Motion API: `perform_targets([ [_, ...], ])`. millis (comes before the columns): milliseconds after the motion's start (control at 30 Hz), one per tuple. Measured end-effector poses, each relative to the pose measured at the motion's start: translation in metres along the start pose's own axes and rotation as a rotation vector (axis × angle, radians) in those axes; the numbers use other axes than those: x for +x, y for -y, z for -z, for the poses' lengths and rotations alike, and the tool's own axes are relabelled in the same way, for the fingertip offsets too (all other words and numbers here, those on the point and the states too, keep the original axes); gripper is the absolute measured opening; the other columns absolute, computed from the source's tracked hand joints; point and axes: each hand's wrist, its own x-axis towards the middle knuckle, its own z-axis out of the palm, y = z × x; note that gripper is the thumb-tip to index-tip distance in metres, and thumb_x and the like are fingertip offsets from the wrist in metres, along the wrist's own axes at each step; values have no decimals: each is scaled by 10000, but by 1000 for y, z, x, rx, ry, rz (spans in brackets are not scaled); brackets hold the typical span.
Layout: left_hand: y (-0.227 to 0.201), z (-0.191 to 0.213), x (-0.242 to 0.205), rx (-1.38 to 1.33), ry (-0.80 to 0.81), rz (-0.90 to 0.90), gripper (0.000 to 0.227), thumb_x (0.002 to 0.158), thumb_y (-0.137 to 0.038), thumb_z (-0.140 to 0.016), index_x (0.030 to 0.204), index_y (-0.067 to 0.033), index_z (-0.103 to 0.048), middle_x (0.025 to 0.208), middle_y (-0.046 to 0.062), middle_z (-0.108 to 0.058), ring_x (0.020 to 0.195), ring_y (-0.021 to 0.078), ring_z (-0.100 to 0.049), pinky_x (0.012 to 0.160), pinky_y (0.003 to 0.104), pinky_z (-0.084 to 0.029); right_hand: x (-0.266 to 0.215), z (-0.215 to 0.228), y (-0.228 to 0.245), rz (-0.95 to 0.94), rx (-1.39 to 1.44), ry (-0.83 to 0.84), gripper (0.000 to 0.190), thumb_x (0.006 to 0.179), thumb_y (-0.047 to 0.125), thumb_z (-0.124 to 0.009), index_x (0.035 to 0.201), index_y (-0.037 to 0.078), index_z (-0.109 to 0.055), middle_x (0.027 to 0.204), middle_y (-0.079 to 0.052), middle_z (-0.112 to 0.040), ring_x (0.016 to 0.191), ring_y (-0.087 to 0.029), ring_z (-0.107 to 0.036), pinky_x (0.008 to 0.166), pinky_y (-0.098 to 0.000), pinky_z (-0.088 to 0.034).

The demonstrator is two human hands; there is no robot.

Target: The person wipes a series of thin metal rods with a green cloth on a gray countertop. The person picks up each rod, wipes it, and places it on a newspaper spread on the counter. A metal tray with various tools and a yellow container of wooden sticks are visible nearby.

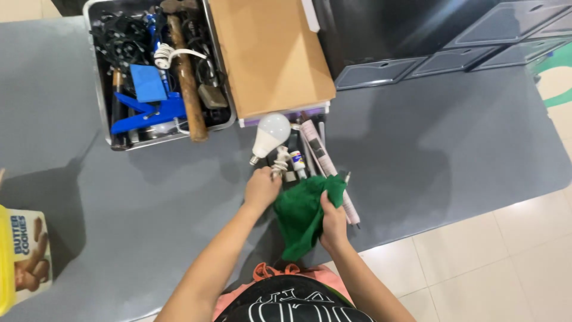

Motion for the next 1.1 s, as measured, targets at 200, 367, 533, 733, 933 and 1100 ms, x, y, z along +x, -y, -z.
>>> perform_targets([
  [200, -36, 49, -39, -423, -92, -200, 281, 941, -269, -656, 1070, -20, -688, 944, 225, -731, 866, 387, -690, 722, 502, -553, 3, -48, 45, 42, 264, 222, 409, 988, 311, -588, 1316, 71, -543, 1153, -57, -678, 1033, -209, -685, 907, -385, -580],
  [367, -54, 70, -61, -816, 499, 198, 260, 887, -217, -670, 1005, 12, -705, 754, 150, -728, 539, 257, -684, 513, 416, -561, 48, -70, 36, 196, 96, 443, 355, 998, 234, -685, 1278, 37, -591, 1134, -77, -669, 1000, -221, -660, 873, -408, -560],
  [533, -62, 87, -95, -922, 353, 286, 265, 941, -236, -677, 919, 24, -722, 691, 151, -689, 509, 249, -665, 485, 398, -557, 49, -101, 30, 159, 211, 404, 335, 1032, 318, -642, 1177, 17, -643, 1027, -103, -699, 873, -240, -697, 777, -417, -587],
  [733, -65, 136, -126, 111, -311, -443, 318, 831, -287, -714, 1030, -40, -692, 895, 153, -661, 582, 336, -679, 428, 442, -514, 59, -114, 13, -30, 321, 341, 585, 1070, 565, -484, 1153, 3, -624, 1008, -167, -699, 843, -315, -708, 784, -474, -600],
  [933, -3, 116, -93, -50, -389, -437, 216, 908, -145, -675, 1107, -63, -697, 1069, 111, -653, 694, 307, -699, 573, 408, -547, 9, -163, 46, -112, 440, 505, 661, 953, 581, -422, 1264, 32, -620, 1196, -142, -724, 1090, -330, -694, 981, -491, -537],
  [1100, 41, 94, -78, -1115, 7, 97, 123, 980, -106, -651, 1023, -6, -708, 767, 25, -687, 618, 103, -647, 566, 262, -521, 47, -163, -39, -92, 308, 555, 542, 1066, 555, -485, 1218, 57, -635, 1041, -80, -710, 864, -216, -668, 767, -385, -570],
])
